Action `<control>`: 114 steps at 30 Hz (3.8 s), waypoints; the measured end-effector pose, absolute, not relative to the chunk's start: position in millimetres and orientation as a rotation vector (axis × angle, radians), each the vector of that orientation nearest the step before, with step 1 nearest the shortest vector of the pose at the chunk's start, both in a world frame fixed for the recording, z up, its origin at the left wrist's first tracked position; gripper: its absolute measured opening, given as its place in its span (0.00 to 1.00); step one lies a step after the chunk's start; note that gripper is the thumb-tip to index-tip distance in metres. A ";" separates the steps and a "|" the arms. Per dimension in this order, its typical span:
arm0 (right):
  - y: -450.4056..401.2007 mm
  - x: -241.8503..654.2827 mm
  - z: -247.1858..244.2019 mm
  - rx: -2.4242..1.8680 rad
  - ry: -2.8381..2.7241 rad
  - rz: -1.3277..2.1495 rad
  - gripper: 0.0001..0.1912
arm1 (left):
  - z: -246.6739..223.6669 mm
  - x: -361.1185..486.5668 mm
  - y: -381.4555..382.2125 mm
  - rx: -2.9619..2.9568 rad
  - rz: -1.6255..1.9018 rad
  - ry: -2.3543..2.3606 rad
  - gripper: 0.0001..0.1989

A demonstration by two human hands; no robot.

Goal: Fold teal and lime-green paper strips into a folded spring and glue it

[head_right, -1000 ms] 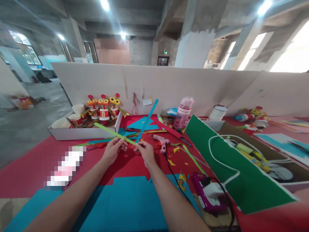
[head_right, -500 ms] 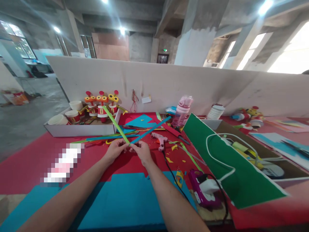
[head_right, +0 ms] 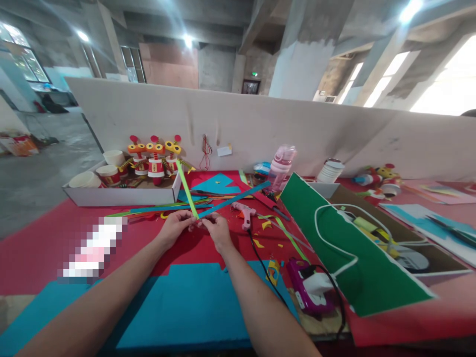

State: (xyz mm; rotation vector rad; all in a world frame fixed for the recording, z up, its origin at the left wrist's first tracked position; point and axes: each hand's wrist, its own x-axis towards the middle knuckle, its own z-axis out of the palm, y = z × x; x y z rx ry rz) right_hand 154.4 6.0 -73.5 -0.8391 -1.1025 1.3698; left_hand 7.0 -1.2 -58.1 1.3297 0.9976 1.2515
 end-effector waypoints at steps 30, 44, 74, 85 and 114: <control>6.4 156.2 -72.9 -0.891 -1.086 1.397 0.17 | -60.2 8.2 -1.5 1.335 1.239 1.055 0.14; 4.9 154.1 -73.0 -0.846 -1.038 1.464 0.15 | -54.3 8.8 -6.3 1.270 1.262 1.079 0.12; 6.7 155.5 -74.1 -0.847 -1.153 1.366 0.15 | -56.9 8.2 -6.1 1.339 1.212 1.002 0.12; 7.3 155.6 -74.3 -0.922 -1.140 1.375 0.16 | -60.3 7.5 -2.2 1.415 1.281 1.124 0.10; 6.8 157.9 -74.1 -0.975 -1.328 1.193 0.13 | -62.0 7.9 -0.7 1.489 1.225 1.074 0.13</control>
